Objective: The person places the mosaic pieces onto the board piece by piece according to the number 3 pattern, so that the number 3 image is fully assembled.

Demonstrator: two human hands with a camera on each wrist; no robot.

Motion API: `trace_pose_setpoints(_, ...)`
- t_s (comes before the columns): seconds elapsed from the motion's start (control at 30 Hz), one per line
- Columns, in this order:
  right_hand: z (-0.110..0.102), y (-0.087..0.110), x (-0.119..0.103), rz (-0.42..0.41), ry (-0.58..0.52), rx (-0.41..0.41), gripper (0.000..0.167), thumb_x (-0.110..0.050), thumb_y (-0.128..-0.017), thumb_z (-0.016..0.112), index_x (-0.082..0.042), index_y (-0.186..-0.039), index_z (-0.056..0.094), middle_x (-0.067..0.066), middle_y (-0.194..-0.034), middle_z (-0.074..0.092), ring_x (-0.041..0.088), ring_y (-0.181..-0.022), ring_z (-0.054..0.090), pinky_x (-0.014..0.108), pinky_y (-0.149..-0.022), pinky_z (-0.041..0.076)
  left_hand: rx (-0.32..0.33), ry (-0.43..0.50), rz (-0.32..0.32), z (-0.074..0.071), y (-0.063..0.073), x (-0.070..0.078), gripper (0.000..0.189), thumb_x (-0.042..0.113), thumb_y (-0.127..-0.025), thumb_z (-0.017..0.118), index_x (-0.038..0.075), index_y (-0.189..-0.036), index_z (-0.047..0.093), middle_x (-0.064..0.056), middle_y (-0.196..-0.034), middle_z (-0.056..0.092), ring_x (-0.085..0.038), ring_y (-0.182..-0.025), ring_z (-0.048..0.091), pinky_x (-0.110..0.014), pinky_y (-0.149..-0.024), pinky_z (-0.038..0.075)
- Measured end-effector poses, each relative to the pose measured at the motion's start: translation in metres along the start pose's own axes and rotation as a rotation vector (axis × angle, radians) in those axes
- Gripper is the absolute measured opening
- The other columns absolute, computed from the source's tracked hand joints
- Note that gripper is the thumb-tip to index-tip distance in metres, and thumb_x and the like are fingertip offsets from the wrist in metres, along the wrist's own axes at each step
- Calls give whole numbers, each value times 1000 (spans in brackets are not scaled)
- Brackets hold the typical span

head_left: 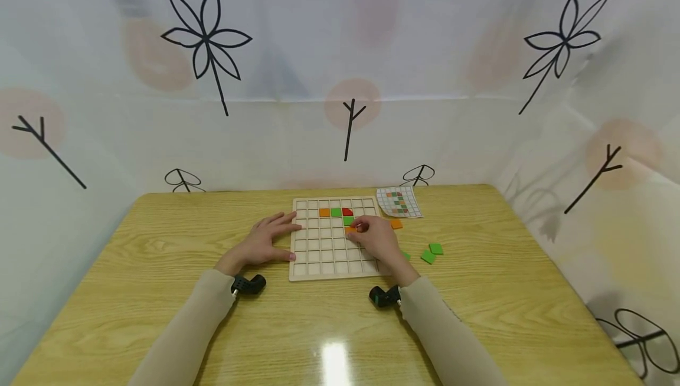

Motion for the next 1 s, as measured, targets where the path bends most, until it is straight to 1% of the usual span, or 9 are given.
trace_pose_setpoints(0.27, -1, 1, -2, 5, -25, -19, 22, -26, -85, 81, -14, -103, 76, -2, -87, 66, 16, -77, 59, 36, -71, 48, 3, -4, 5, -1, 1, -1, 74, 47, -85, 76, 15, -148, 51, -8, -163, 26, -37, -150, 13, -64, -113, 6)
trace_pose_setpoints(0.47, -4, 2, 1, 23, -131, -41, 21, -19, -88, 79, -11, -106, 75, 0, -88, 66, 18, -78, 60, 36, -73, 49, -2, -1, 10, -1, 0, -1, 74, 47, -85, 75, 15, -148, 51, -8, -163, 26, -37, -150, 13, -65, -113, 6)
trace_pose_setpoints(0.63, -10, 2, 3, -11, -217, -33, 23, -10, -90, 74, -5, -113, 73, 4, -91, 66, 20, -80, 60, 36, -72, 50, -10, -14, 14, 0, -1, -1, 73, 48, -86, 75, 17, -148, 51, -7, -163, 26, -35, -150, 12, -64, -114, 6)
trace_pose_setpoints(0.73, -15, 2, 5, -25, -227, -14, 23, -8, -92, 71, -5, -115, 73, 5, -95, 66, 21, -82, 60, 34, -69, 50, -12, -19, 13, 0, -1, -1, 73, 48, -86, 74, 17, -148, 51, -6, -163, 26, -35, -150, 12, -64, -114, 6)
trace_pose_setpoints(0.83, -21, 2, 9, -33, -212, 8, 22, -8, -93, 70, -6, -115, 74, 6, -97, 66, 21, -83, 60, 32, -67, 50, -13, -17, 10, 0, -1, -1, 73, 48, -86, 74, 17, -148, 51, -6, -163, 26, -35, -150, 11, -64, -114, 6)
trace_pose_setpoints(1.0, -33, 5, 16, -60, -188, 25, 23, -8, -93, 70, -5, -115, 74, 8, -100, 65, 22, -84, 61, 34, -69, 50, -18, -4, 2, 0, 0, 0, 73, 47, -86, 75, 16, -148, 51, -6, -163, 26, -35, -150, 11, -64, -114, 6)
Point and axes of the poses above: each hand's wrist, its own y-axis away from the middle knuckle, its own z-axis out of the palm, x = y × z, the point moved 8 cm from there along -y, towards the middle knuckle
